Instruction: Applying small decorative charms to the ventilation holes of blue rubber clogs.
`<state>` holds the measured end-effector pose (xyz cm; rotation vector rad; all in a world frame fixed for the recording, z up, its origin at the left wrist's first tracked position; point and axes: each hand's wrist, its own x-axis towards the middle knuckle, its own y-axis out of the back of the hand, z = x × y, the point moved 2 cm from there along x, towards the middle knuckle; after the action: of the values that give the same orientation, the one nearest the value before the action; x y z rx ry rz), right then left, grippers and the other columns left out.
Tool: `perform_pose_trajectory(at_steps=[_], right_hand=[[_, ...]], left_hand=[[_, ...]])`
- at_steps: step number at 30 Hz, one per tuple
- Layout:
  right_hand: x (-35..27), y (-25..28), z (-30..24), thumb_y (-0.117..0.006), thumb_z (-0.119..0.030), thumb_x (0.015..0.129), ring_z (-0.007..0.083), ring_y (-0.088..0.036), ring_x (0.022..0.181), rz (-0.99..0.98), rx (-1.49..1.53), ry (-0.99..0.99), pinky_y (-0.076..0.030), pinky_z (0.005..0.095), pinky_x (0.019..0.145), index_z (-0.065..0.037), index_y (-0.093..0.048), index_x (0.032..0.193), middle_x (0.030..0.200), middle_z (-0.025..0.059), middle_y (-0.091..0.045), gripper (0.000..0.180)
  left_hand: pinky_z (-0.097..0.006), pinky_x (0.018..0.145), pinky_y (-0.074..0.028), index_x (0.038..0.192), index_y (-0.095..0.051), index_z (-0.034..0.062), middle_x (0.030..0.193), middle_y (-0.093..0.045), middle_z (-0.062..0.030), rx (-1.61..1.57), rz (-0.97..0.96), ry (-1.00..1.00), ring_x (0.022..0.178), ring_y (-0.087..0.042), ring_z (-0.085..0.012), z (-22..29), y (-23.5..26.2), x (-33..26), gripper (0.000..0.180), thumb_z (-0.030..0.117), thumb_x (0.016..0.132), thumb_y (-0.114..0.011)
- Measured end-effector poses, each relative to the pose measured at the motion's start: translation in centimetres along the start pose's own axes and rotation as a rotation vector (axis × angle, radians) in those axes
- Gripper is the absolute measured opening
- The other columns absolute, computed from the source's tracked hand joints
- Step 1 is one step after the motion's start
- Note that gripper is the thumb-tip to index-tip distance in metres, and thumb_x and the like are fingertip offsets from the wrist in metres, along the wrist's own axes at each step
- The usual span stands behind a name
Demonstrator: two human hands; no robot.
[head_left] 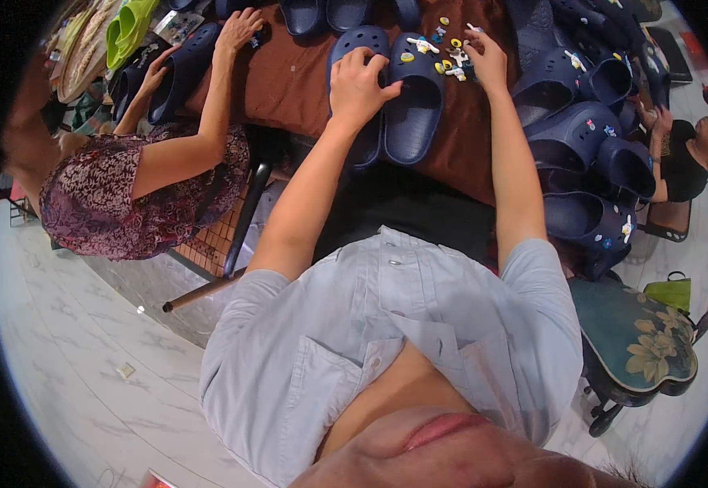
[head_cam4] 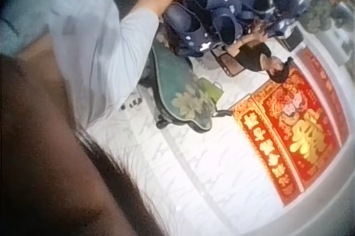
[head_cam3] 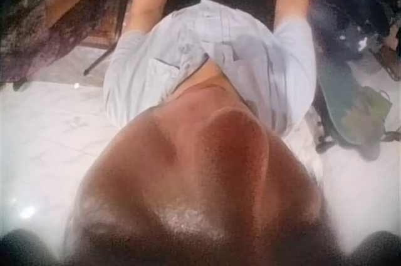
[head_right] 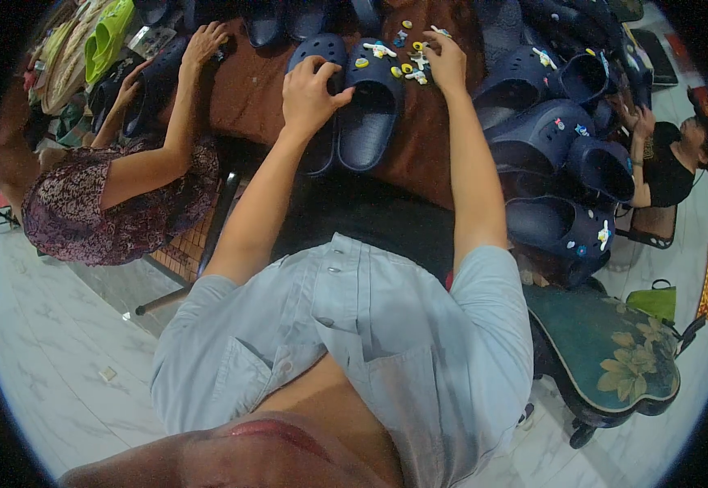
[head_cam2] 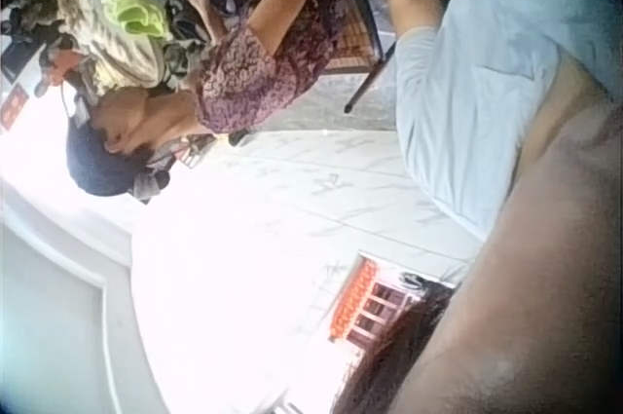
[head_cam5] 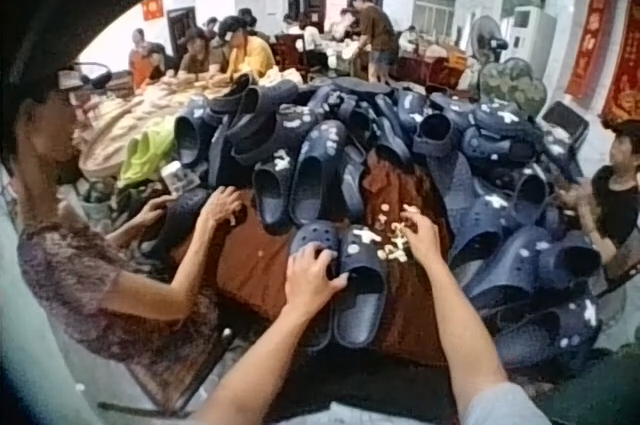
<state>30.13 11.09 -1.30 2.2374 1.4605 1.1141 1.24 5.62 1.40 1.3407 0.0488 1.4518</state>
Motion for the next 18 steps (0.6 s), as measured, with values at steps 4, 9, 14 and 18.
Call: perform_pose_trajectory(at_steps=[4,9,14,18], right_hand=[[-5.4,-0.2,-2.8,-0.067,-0.003,0.085,0.0163,-0.068,0.085,0.042,0.621,-0.172,-0.052,0.0281,0.076,0.001,-0.068,0.099,0.092,0.007,-0.071,0.015],[-10.2,-1.5,-5.7,-0.068,0.0,0.087,0.0155,-0.067,0.086,0.106,0.92,-0.258,-0.052,0.0261,0.078,0.001,-0.065,0.099,0.094,0.0077,-0.069,0.013],[-10.5,-2.1,-6.2,-0.071,-0.007,0.086,0.0149,-0.065,0.088,0.155,0.624,-0.194,-0.05,0.0287,0.081,-0.001,-0.071,0.097,0.095,0.0058,-0.07,0.012],[-10.8,-2.1,-6.4,-0.072,-0.01,0.085,0.0179,-0.064,0.089,0.21,0.326,-0.122,-0.05,0.0302,0.08,-0.004,-0.074,0.093,0.096,0.0076,-0.071,0.011]], left_hand=[[-0.043,0.087,-0.046,0.098,-0.07,0.0125,0.106,-0.062,-0.0075,0.03,0.0,-0.003,0.101,-0.06,-0.0287,-0.3,0.5,-0.2,0.04,0.031,0.064,-0.083],[-0.042,0.086,-0.046,0.099,-0.07,0.0138,0.109,-0.063,-0.0076,0.055,-0.015,-0.006,0.101,-0.061,-0.0295,-0.2,0.6,0.1,0.041,0.032,0.065,-0.083],[-0.042,0.085,-0.047,0.099,-0.07,0.0142,0.108,-0.062,-0.0073,0.069,-0.018,-0.022,0.1,-0.061,-0.0299,-0.1,0.5,0.1,0.041,0.033,0.065,-0.083],[-0.042,0.085,-0.047,0.099,-0.07,0.0144,0.108,-0.062,-0.0076,0.069,-0.022,-0.015,0.1,-0.061,-0.0298,-0.1,0.3,0.1,0.041,0.033,0.065,-0.083]])
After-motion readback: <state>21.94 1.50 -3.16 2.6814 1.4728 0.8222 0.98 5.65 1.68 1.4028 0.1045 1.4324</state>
